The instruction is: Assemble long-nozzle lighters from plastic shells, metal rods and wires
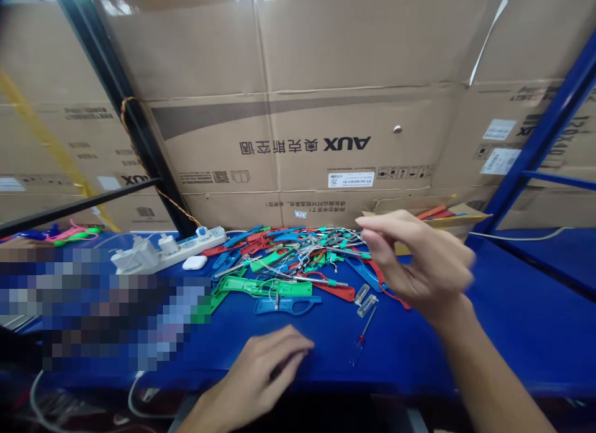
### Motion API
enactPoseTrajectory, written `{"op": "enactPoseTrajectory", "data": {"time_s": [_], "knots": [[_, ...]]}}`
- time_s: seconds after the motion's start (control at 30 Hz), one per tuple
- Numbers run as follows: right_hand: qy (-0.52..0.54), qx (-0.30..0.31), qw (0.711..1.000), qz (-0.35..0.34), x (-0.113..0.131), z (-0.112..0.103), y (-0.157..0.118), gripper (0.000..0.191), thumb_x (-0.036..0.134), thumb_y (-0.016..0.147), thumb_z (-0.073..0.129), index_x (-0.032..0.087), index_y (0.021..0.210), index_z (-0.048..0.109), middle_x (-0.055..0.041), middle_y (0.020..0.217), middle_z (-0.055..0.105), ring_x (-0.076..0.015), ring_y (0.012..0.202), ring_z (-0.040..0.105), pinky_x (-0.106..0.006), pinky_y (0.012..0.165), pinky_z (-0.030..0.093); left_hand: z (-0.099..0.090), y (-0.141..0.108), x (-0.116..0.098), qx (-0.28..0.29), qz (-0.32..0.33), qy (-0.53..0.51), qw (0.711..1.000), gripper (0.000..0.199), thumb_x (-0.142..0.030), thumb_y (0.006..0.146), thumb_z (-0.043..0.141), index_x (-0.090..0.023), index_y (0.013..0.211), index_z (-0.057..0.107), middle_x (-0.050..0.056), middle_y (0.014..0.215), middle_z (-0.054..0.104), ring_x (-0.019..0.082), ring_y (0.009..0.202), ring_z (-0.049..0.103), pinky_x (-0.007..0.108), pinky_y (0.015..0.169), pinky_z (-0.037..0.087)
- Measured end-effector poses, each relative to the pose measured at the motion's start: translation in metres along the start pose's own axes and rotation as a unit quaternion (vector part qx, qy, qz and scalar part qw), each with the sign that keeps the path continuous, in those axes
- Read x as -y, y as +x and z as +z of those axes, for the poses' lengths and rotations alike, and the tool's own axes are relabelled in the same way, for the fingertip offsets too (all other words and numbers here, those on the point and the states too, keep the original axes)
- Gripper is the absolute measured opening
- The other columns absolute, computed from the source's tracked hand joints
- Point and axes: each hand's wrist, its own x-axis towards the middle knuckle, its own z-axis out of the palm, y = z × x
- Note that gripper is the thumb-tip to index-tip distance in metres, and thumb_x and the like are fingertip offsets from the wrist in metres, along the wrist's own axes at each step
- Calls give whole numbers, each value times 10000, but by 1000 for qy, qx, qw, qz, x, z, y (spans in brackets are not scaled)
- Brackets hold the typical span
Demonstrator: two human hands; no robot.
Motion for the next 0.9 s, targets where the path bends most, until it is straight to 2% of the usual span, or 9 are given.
{"op": "enactPoseTrajectory", "data": {"time_s": [0.1,0.17,0.23,0.3,0.4,0.5,0.7,0.8,0.9], "knots": [[-9,18,1000,2,-24,21,1,122,253,1012,606,228,992,724,-9,797,757,-125,618,666,-249,610,514,-25,29,7,-70,-19,-2,997,253,-230,1059,476,-261,1276,603,42,1144,705,180,1016,690,318,902,569],[-4,62,998,6,-44,39,-1,230,321,1031,556,221,929,736,-26,821,783,-160,678,714,-269,644,525,-47,62,24,-86,-39,80,992,209,-267,1068,482,-243,1220,623,54,1182,696,204,1078,673,358,945,555],[0,118,993,13,-60,57,-7,319,396,1032,533,228,871,752,-37,837,802,-194,730,746,-285,654,519,-66,100,49,-75,-92,220,968,175,-284,1057,528,-228,1181,638,53,1172,700,200,1099,661,341,960,545],[0,153,988,30,-70,69,-16,389,440,1037,499,228,836,756,-49,835,808,-216,736,755,-295,636,501,-77,132,79,-87,-135,266,950,177,-266,1042,559,-175,1162,652,86,1142,700,233,1115,647,393,975,538],[6,188,980,67,-75,77,-32,462,475,1051,441,219,816,747,-66,825,806,-233,723,752,-305,631,482,-74,156,118,-94,-174,311,930,296,-336,1009,638,-158,1245,629,104,1261,639,246,1100,653,462,943,560],[20,221,969,107,-73,77,-43,508,514,1044,428,226,743,719,-65,742,779,-228,660,725,-301,608,456,-60,154,140,-82,-179,329,924,319,-341,1009,639,-165,1274,619,108,1287,628,246,1100,654,457,933,570],[79,244,949,182,-61,79,-46,520,570,1002,472,226,681,694,-71,706,747,-233,656,688,-312,636,450,-62,148,145,-99,-170,327,925,311,-341,1010,640,-160,1262,623,104,1258,639,236,1068,665,440,909,580],[127,242,935,225,-49,84,-47,506,565,1003,475,220,722,714,-62,706,744,-211,614,671,-308,631,481,-65,149,132,-134,-153,312,928,277,-333,1016,633,-155,1229,637,92,1198,666,214,1010,683,415,879,592],[183,243,913,271,-38,92,-51,474,572,1012,446,215,912,742,-59,802,769,-192,593,669,-292,570,517,-50,148,107,-164,-105,290,937,219,-230,1054,546,-155,1238,637,76,1107,722,194,944,715,385,871,593]]}}
